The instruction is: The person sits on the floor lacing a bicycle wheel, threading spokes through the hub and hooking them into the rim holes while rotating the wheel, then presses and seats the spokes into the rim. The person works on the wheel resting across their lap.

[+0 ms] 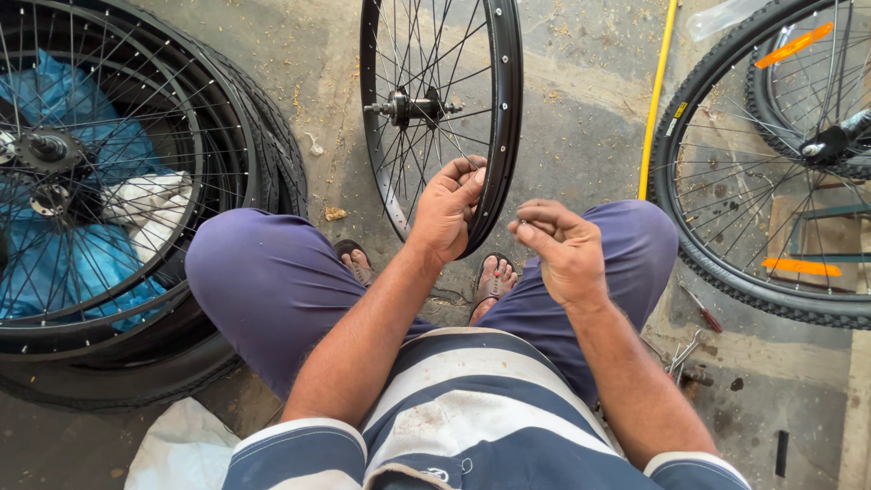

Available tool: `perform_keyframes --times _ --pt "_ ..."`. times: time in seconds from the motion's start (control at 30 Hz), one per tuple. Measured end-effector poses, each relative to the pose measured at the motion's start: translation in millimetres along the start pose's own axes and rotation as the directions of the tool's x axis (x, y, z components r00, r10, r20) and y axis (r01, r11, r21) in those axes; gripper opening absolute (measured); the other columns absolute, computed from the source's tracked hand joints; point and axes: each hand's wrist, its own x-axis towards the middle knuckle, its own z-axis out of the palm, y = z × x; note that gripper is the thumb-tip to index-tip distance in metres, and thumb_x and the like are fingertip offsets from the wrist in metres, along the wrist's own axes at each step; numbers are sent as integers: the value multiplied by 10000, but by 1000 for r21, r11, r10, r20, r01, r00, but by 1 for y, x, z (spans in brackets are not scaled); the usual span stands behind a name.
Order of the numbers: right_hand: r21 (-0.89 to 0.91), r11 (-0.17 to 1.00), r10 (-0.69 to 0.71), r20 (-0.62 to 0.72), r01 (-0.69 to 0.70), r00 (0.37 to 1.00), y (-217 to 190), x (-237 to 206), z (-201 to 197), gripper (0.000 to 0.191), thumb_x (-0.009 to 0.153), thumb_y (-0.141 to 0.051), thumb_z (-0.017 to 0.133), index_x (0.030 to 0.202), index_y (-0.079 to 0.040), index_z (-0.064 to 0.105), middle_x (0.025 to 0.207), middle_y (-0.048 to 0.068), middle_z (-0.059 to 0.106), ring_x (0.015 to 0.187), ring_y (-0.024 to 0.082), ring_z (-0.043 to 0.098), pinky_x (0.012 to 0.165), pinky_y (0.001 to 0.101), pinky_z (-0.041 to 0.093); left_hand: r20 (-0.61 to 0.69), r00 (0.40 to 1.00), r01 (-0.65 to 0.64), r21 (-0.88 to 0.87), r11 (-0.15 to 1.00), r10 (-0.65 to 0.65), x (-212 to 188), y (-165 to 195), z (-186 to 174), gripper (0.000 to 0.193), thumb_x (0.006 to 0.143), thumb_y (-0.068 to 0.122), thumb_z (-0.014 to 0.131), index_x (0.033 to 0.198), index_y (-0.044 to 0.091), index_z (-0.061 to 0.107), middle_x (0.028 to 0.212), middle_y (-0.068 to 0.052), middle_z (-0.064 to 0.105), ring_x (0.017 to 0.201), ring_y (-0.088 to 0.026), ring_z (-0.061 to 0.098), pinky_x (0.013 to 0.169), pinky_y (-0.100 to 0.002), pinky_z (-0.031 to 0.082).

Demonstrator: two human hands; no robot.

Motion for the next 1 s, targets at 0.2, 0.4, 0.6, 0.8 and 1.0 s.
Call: perform_keyframes --times 0.2,0.4,0.6,0.8,1.0 --pt "-292 947 -130 38 136 991 -24 12 31 151 981 73 676 1107 10 730 1036 78 738 929 135 723 832 252 587 24 1000 -6 -11 1000 6 -2 2 1 263 993 118 699 1209 33 573 919 -19 720 776 -68 704 627 -212 571" --pt "-601 677 -422 154 424 893 -41 22 56 125 932 44 760 991 1 658 1011 85 763 925 109 725 852 267 610 18 1000 1 7 1000 -1 -5 5 4 279 987 121 703 1217 28 575 921 -25 717 791 -67 705 629 -208 571" --pt "-807 265 -525 338 527 781 -56 28 70 200 849 29 821 968 -39 675 918 114 727 831 227 711 759 344 561 39 999 5 2 1000 -5 -2 3 2 255 993 122 702 1202 38 584 932 -26 718 792 -71 702 608 -195 549" --pt "-830 256 -523 312 495 793 -53 34 69 252 834 16 838 989 -54 652 903 90 699 824 226 695 762 355 568 57 998 4 -19 1000 -2 -1 4 6 248 1006 111 696 1210 29 581 941 -34 716 792 -69 693 603 -192 540" --pt "-733 665 -219 -6 145 976 -47 54 55 431 806 -91 926 1061 -43 582 933 44 680 825 97 657 726 250 576 38 999 2 -54 999 0 0 7 4 273 963 60 656 1216 31 559 998 -66 735 887 -110 719 767 -225 583"
